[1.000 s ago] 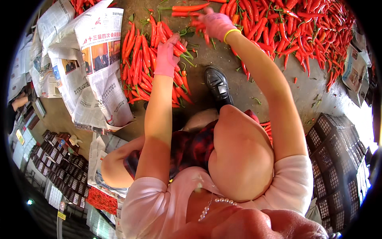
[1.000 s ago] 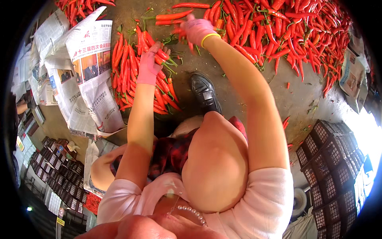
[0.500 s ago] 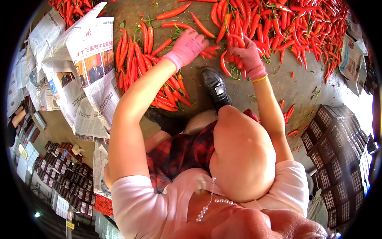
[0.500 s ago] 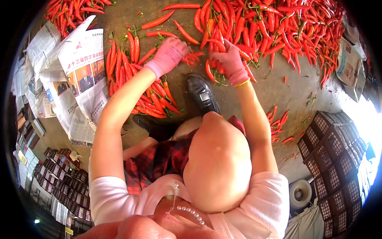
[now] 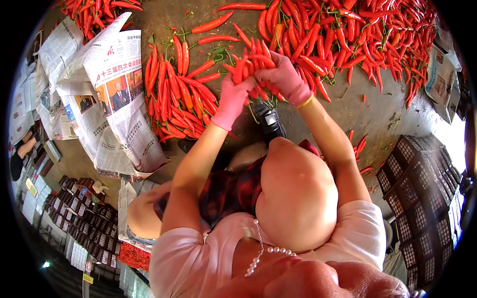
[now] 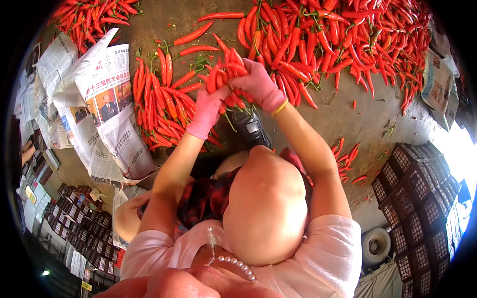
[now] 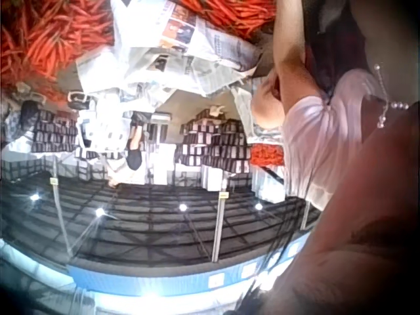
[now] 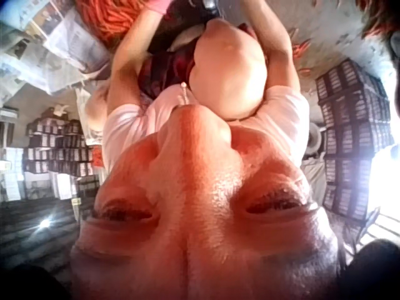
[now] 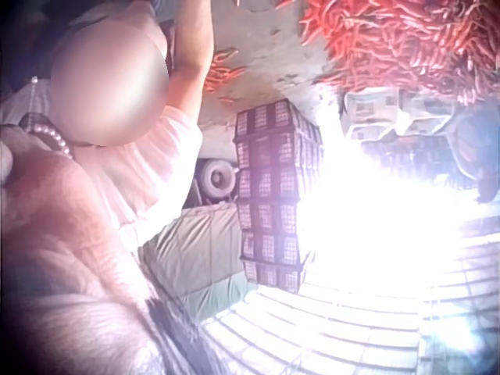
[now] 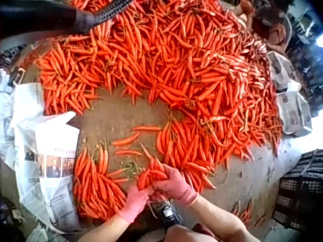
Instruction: The person sits on the floor and sorts red chilies by hand, gathering them into bundles and placing them into a newspaper-lined box. The person repeatedly picks up chilies, aligns them, and transfers them into the box.
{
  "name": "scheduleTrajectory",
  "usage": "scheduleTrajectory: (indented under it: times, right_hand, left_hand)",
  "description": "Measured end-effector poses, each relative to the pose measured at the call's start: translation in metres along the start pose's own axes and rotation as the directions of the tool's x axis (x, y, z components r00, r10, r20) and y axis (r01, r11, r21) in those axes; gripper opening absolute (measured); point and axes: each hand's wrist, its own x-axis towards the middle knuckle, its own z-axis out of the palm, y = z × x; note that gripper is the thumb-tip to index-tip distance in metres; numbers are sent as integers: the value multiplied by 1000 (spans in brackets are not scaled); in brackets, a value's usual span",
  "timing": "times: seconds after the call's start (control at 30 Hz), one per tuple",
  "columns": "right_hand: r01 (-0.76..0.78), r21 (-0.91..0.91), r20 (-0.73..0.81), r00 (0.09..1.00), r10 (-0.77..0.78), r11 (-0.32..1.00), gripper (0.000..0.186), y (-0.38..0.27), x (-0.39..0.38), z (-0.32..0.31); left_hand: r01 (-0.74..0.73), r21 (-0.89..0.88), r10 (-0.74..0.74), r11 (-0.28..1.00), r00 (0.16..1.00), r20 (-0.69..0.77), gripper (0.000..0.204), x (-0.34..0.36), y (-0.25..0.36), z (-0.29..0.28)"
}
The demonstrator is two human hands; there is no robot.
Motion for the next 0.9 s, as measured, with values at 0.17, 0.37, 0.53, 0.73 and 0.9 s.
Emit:
scheduleTrajectory:
  times: [0.17,0.37,0.53,0.73,0.9]
  right_hand:
    - [-88,-414,-74,995,63,906,30,6,84,-26]
    - [-145,-234,48,986,160,961,29,27,95,-41]
    - [-245,511,189,967,171,824,22,30,85,31]
    - [0,598,-76,996,56,801,24,68,102,56]
    - [-1,-70,65,998,6,998,27,-37,109,9]
  left_hand:
    - [-64,-485,50,872,998,-42,27,70,-5,-1]
    - [32,-401,-18,916,999,38,11,74,15,-6]
    - [-153,707,110,691,988,106,28,88,82,-72]
    - [-183,766,66,616,981,181,47,106,94,-79]
    - [-193,261,156,946,975,158,39,115,103,-38]
